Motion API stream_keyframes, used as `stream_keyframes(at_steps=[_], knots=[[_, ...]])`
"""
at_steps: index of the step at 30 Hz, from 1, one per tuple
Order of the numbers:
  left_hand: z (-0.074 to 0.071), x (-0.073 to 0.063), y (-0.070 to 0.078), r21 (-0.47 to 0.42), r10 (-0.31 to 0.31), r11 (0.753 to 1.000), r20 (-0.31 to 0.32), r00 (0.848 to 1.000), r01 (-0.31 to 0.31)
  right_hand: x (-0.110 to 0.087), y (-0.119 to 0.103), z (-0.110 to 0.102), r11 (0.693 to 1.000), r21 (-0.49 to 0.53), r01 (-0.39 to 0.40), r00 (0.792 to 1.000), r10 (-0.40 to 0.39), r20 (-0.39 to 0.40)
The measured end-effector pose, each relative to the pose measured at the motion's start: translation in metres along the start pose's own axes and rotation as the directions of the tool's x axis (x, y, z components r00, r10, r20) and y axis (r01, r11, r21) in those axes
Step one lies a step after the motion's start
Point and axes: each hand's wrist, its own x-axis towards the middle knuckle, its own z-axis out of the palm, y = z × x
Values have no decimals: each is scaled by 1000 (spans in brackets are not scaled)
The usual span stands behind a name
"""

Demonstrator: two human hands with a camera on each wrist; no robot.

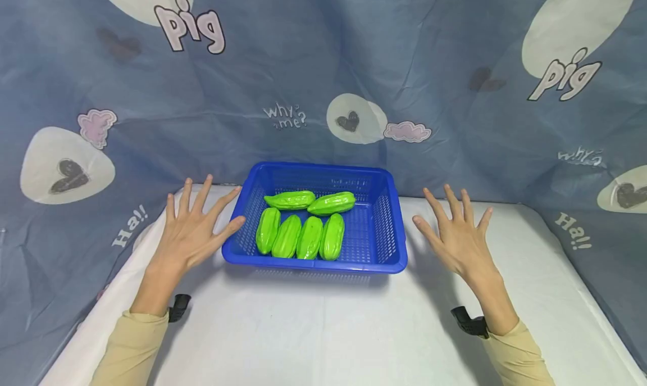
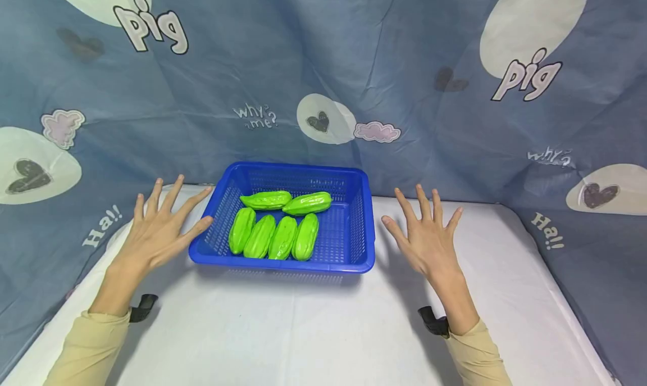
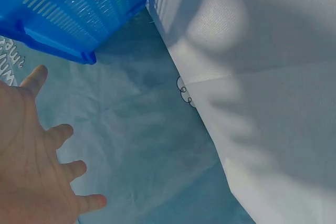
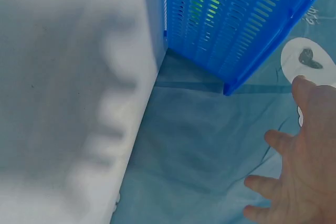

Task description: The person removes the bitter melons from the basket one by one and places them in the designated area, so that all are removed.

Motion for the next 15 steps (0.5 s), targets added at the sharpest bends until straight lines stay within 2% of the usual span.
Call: stream_keyframes(at_steps=[4,10,15], knots=[[0,0,1,-3,2,1000,13,1000,-2,-2,-1,-1,1000,1,-7,1000,7,14],[-1,0,3,-9,-27,1000,118,993,28,-2,-6,-4,999,17,-32,999,31,41],[-6,0,4,-63,-31,997,146,989,41,-1,-9,-4,999,15,-37,999,37,33]])
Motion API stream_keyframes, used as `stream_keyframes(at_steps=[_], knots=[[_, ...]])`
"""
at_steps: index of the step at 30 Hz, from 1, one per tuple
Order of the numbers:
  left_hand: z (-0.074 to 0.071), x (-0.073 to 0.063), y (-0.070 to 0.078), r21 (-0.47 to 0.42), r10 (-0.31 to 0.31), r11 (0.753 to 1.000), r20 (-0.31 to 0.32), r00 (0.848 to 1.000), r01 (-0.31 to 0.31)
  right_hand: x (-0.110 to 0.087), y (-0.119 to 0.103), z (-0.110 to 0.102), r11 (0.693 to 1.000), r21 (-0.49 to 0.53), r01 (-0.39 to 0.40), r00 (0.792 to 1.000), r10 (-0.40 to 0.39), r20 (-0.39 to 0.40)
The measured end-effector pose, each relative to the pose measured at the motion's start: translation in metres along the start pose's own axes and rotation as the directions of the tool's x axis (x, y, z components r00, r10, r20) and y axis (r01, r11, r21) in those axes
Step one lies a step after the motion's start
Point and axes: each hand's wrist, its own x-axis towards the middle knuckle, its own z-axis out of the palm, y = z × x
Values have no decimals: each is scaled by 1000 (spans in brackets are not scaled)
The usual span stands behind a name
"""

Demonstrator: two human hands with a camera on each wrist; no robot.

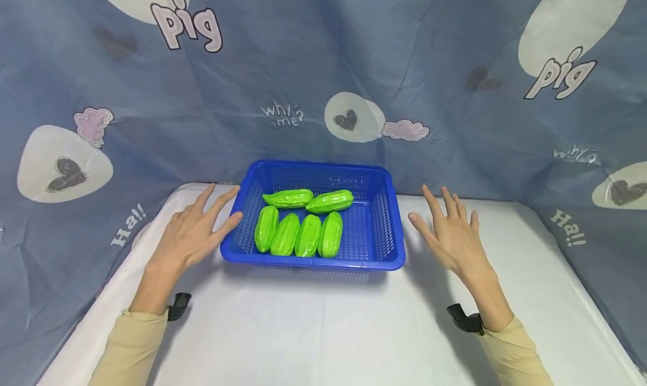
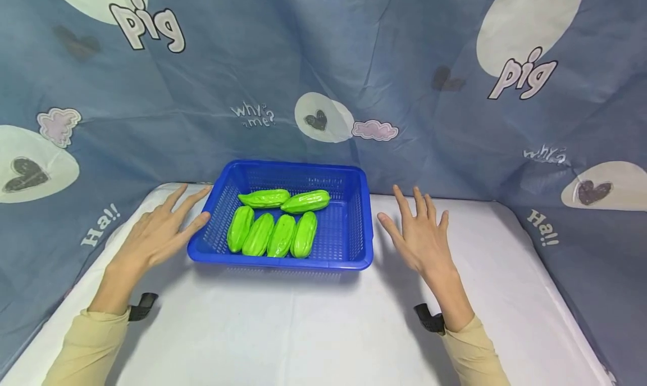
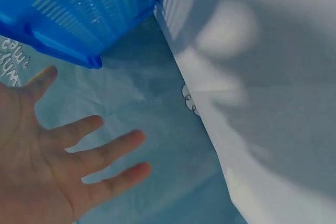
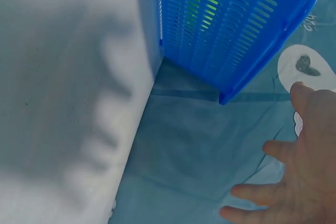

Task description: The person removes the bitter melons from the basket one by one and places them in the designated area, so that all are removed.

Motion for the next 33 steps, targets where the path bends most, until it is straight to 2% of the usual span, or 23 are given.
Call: stream_keyframes(at_steps=[4,7,11,13,16,19,22,24,27,31,33], knots=[[-5,0,0,-136,-29,990,-41,999,23,2,-2,-1,1000,-4,16,1000,-16,-25],[-6,-1,0,-231,-56,972,-103,993,31,2,-4,2,1000,-1,28,999,-28,-36],[-2,0,3,-330,-51,944,-199,979,-18,3,-9,4,999,18,46,997,-45,-64],[0,1,5,-378,-62,925,-224,973,-28,3,-12,5,997,34,65,994,-62,-88],[2,4,9,-454,-119,891,-215,969,9,6,-18,5,993,69,96,989,-87,-119],[2,6,12,-521,-193,850,-164,967,82,8,-26,3,986,109,127,984,-111,-140],[4,9,13,-544,-240,828,-126,963,135,10,-33,0,977,150,154,981,-134,-138],[6,11,13,-543,-257,824,-99,961,164,11,-37,-2,970,170,172,980,-150,-134],[8,13,14,-524,-261,830,-60,963,192,12,-41,-4,958,207,200,977,-178,-121],[12,17,18,-487,-259,850,-52,965,202,15,-45,-5,938,257,232,972,-211,-108],[14,19,21,-482,-263,852,-54,963,206,16,-48,-6,930,278,241,970,-221,-104]])
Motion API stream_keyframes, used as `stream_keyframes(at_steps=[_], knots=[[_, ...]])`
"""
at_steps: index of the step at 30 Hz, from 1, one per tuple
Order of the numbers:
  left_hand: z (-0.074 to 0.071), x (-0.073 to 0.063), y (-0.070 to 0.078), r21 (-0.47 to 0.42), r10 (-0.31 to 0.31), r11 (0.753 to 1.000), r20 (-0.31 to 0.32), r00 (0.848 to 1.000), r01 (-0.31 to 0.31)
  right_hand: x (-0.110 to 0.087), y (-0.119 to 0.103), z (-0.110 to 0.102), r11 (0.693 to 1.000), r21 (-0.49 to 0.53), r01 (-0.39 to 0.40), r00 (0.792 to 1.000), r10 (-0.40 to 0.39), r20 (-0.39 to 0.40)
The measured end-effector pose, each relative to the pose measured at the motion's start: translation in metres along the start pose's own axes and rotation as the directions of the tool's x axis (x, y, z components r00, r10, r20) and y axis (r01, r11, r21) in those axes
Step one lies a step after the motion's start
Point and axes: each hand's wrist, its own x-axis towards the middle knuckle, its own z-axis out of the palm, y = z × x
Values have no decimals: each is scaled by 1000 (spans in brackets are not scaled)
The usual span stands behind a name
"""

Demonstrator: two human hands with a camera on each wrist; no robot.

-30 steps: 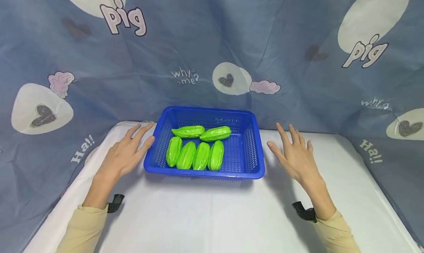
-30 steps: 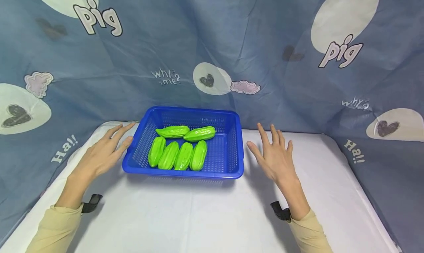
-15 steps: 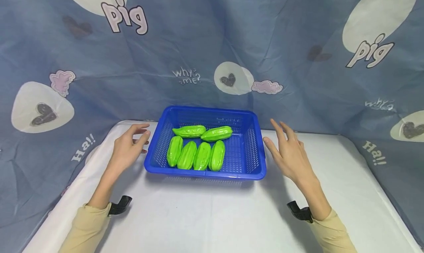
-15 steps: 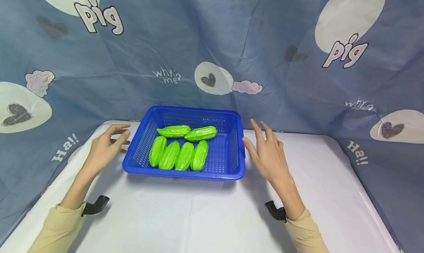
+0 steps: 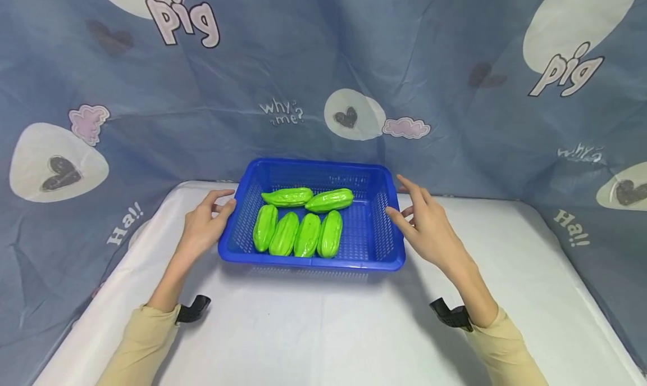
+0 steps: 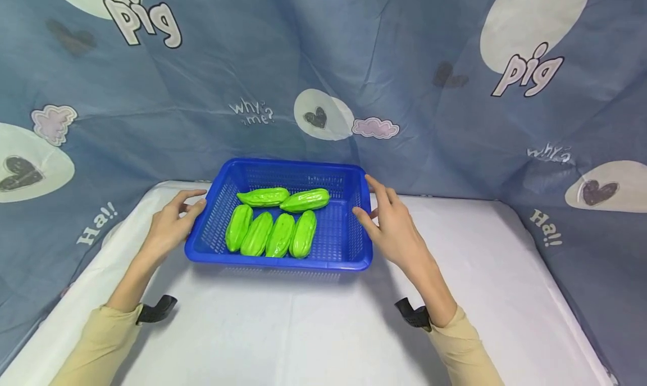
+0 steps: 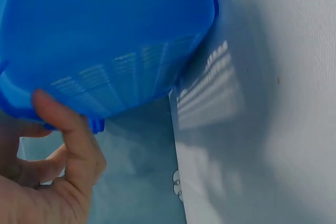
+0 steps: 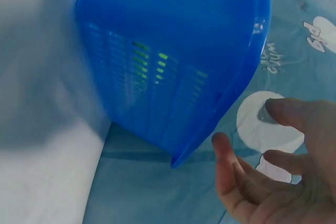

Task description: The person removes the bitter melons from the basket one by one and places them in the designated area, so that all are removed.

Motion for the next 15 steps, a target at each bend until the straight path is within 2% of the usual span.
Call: stream_keyframes(at_steps=[7,15], knots=[[9,4,1,-73,-62,995,17,998,63,8,-10,1,997,73,13,998,-17,55],[16,5,-2,-96,-49,994,-1,999,49,18,-17,4,994,110,-2,994,-10,108]])
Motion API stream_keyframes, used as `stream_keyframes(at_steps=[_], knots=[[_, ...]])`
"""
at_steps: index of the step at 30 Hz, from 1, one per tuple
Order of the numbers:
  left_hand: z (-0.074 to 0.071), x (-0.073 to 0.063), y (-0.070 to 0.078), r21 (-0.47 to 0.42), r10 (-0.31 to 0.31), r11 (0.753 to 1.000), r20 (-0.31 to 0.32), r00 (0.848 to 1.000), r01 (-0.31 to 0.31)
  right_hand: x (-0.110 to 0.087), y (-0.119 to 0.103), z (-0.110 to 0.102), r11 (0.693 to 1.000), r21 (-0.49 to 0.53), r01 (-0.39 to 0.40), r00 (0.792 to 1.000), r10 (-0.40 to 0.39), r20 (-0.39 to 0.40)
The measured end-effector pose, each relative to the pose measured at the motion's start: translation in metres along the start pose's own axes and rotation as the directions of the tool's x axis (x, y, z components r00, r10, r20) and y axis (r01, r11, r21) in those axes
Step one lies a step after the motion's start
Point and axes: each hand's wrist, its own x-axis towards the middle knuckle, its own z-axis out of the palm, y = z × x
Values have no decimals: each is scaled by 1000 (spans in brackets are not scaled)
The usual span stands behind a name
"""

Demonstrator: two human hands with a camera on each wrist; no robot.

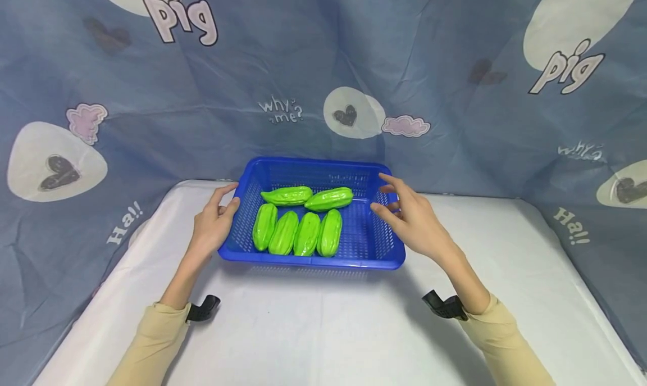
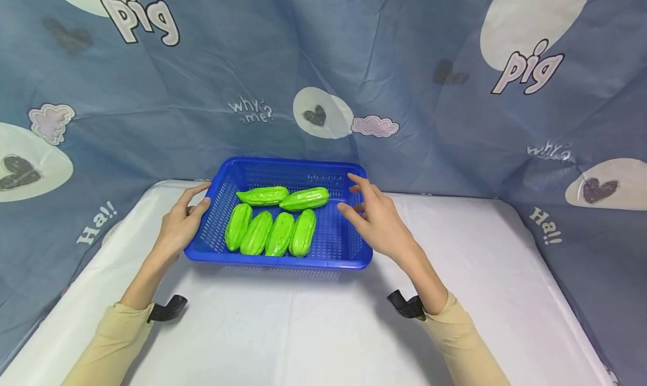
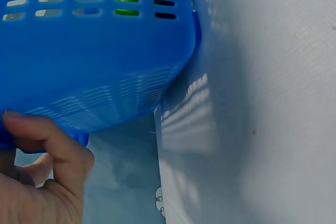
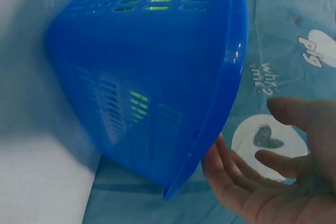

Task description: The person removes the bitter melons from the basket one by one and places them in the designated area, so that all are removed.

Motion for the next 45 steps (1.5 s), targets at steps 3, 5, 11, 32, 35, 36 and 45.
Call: stream_keyframes(at_steps=[3,5,11,32,35,36,45], knots=[[1,0,-1,1,6,1000,-14,1000,-6,4,-1,2,1000,17,4,1000,-4,14],[2,0,-1,-5,8,1000,-16,1000,-8,6,-2,5,1000,21,3,1000,-4,27],[3,0,-4,-36,9,999,-9,1000,-9,11,-6,15,999,38,-21,995,17,102],[-1,5,-1,-74,8,997,44,999,-5,20,-11,42,990,122,-75,957,37,287],[1,3,1,-85,-14,996,40,999,18,21,-12,45,991,105,-82,950,46,308],[2,2,1,-84,-22,996,36,999,25,21,-13,46,992,96,-82,947,47,317],[5,-9,5,-66,-38,997,-6,999,37,26,-15,59,998,16,-57,926,47,374]])
